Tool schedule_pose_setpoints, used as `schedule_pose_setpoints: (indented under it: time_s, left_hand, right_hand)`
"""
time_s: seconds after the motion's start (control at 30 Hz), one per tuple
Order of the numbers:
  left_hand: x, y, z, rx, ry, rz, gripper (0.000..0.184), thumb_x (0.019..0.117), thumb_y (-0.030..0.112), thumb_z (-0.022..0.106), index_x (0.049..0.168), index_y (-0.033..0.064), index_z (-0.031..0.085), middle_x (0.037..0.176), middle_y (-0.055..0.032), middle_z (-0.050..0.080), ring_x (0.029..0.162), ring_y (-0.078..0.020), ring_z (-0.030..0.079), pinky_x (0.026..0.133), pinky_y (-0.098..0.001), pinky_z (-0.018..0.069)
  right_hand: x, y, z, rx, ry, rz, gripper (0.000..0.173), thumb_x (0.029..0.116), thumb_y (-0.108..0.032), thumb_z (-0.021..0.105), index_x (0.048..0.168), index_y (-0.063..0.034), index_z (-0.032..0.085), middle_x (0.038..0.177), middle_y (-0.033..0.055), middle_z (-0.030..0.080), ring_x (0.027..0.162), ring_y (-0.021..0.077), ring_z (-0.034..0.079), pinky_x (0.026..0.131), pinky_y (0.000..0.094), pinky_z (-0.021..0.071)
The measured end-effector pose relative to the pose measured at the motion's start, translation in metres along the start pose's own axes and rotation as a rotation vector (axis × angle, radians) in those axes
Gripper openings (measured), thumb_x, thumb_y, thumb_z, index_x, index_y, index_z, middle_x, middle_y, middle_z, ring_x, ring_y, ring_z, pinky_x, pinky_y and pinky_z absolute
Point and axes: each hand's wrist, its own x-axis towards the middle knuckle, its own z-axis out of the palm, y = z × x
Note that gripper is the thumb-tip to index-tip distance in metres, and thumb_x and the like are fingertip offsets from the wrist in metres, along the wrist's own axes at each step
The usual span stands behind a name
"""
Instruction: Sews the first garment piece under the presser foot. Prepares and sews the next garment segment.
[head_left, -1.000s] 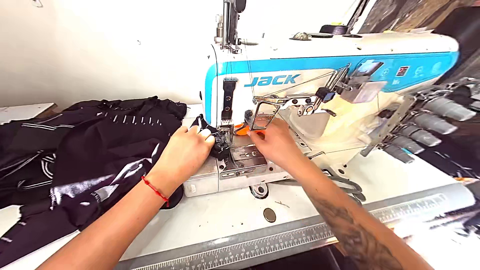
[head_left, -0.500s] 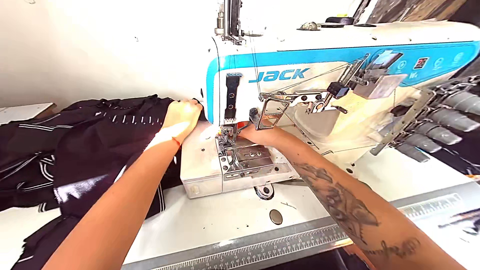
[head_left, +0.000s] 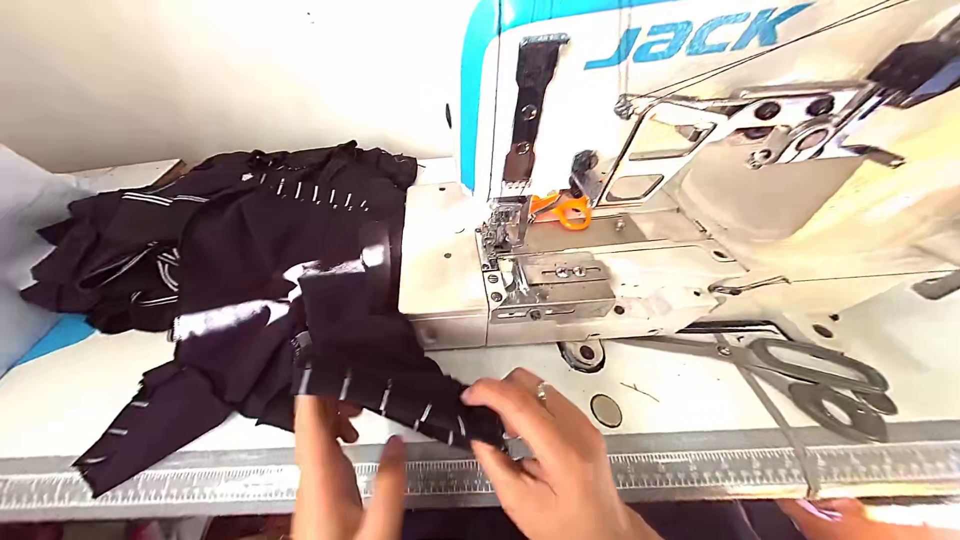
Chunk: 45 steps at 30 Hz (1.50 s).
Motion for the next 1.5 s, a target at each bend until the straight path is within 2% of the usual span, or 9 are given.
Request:
schedule_pose_setpoints:
  time_s: [0.1,0.63,0.87,0.93,1.03,1.13,1.2,1.3,1.5]
  left_hand:
    - [0.001,0.007,-0.011,-0.772,0.09,-0.207,0.045,0.0982,0.028,0.065,0.14,0.0161,0.056,0.115,0.0074,0.074,0.1,-0.0065,0.069,0.088,-0.0252,0.0566]
    - [0.0,0.03,-0.023,-1.487,0.302,-0.49,0.039,0.1046,0.017,0.038,0.13,-0.0092,0.054,0.123,-0.0185,0.071,0.121,-0.0288,0.067,0.109,-0.0418,0.0504]
    - [-0.016,0.023,-0.027,-0.945,-0.278,-0.177,0.036,0.102,0.044,0.056,0.128,0.0248,0.07,0.114,0.012,0.075,0.111,-0.0013,0.067,0.102,-0.025,0.0516]
    - [-0.015,0.021,-0.046,-0.687,-0.556,-0.005,0.045,0.1043,0.049,0.053,0.127,0.0131,0.069,0.109,-0.0025,0.078,0.105,-0.0133,0.073,0.097,-0.0365,0.059]
    - [0.009,-0.008,-0.097,0.113,-0.27,0.106,0.036,0.109,0.04,0.047,0.123,0.015,0.068,0.11,0.0018,0.076,0.103,-0.0039,0.071,0.091,-0.0269,0.0591]
    - [0.054,-0.065,-0.147,0.622,0.003,-0.039,0.054,0.1039,0.04,0.05,0.137,-0.0015,0.059,0.13,-0.0213,0.066,0.119,-0.0345,0.064,0.097,-0.0553,0.0511]
    - [0.069,-0.081,-0.156,0.68,-0.02,-0.1,0.048,0.1013,0.036,0.057,0.125,-0.0047,0.067,0.117,-0.0245,0.07,0.109,-0.0406,0.066,0.092,-0.0628,0.0504]
    - [0.057,-0.051,-0.117,0.576,-0.044,0.0,0.03,0.1011,0.028,0.056,0.089,0.0042,0.071,0.062,0.0034,0.059,0.053,-0.0018,0.053,0.051,-0.0228,0.046]
    - [0.03,0.021,-0.096,-0.117,-0.636,0.059,0.031,0.1083,0.013,0.05,0.136,0.0053,0.061,0.122,-0.0045,0.074,0.109,-0.0091,0.071,0.093,-0.0303,0.0607]
  right_hand:
    - [-0.007,0.008,-0.006,-0.023,0.056,-0.026,0.016,0.0871,-0.014,0.068,0.101,-0.0097,0.062,0.074,0.0033,0.053,0.069,0.01,0.052,0.064,0.0145,0.0432]
    - [-0.017,0.009,-0.008,-0.016,0.061,-0.097,0.01,0.0935,-0.014,0.064,0.101,-0.0137,0.057,0.079,0.0005,0.053,0.074,0.0088,0.053,0.071,0.0152,0.0421]
    - [-0.023,0.012,-0.018,0.08,0.048,-0.003,0.007,0.0937,-0.017,0.059,0.101,-0.0162,0.058,0.101,-0.0008,0.057,0.098,0.0013,0.056,0.087,0.0115,0.0456]
    - [-0.021,0.013,-0.035,0.129,0.069,-0.024,0.004,0.0973,-0.02,0.053,0.101,-0.0198,0.056,0.111,-0.0068,0.054,0.112,-0.0033,0.052,0.097,0.0127,0.0415]
    - [-0.014,0.004,-0.056,0.246,0.052,-0.136,0.004,0.0971,-0.021,0.052,0.097,-0.0178,0.054,0.104,-0.0049,0.053,0.102,-0.0006,0.053,0.092,0.0162,0.0417]
    - [-0.014,-0.016,-0.047,0.455,-0.093,-0.152,0.012,0.0999,-0.02,0.05,0.094,-0.0118,0.056,0.097,0.0028,0.057,0.097,0.008,0.057,0.092,0.0234,0.0444]
    - [-0.016,-0.033,-0.03,0.579,-0.286,-0.053,0.017,0.1018,-0.014,0.05,0.095,-0.0032,0.061,0.097,0.0118,0.063,0.098,0.0145,0.062,0.092,0.0255,0.0496]
    - [-0.011,-0.056,-0.004,0.641,-0.574,0.159,0.025,0.0999,-0.008,0.056,0.114,0.0109,0.065,0.111,0.0251,0.068,0.094,0.0244,0.07,0.082,0.0345,0.0587]
    - [-0.007,-0.061,0.015,0.461,-0.571,0.274,0.019,0.0933,-0.005,0.063,0.105,0.0097,0.068,0.092,0.0219,0.071,0.083,0.0271,0.071,0.076,0.0381,0.058]
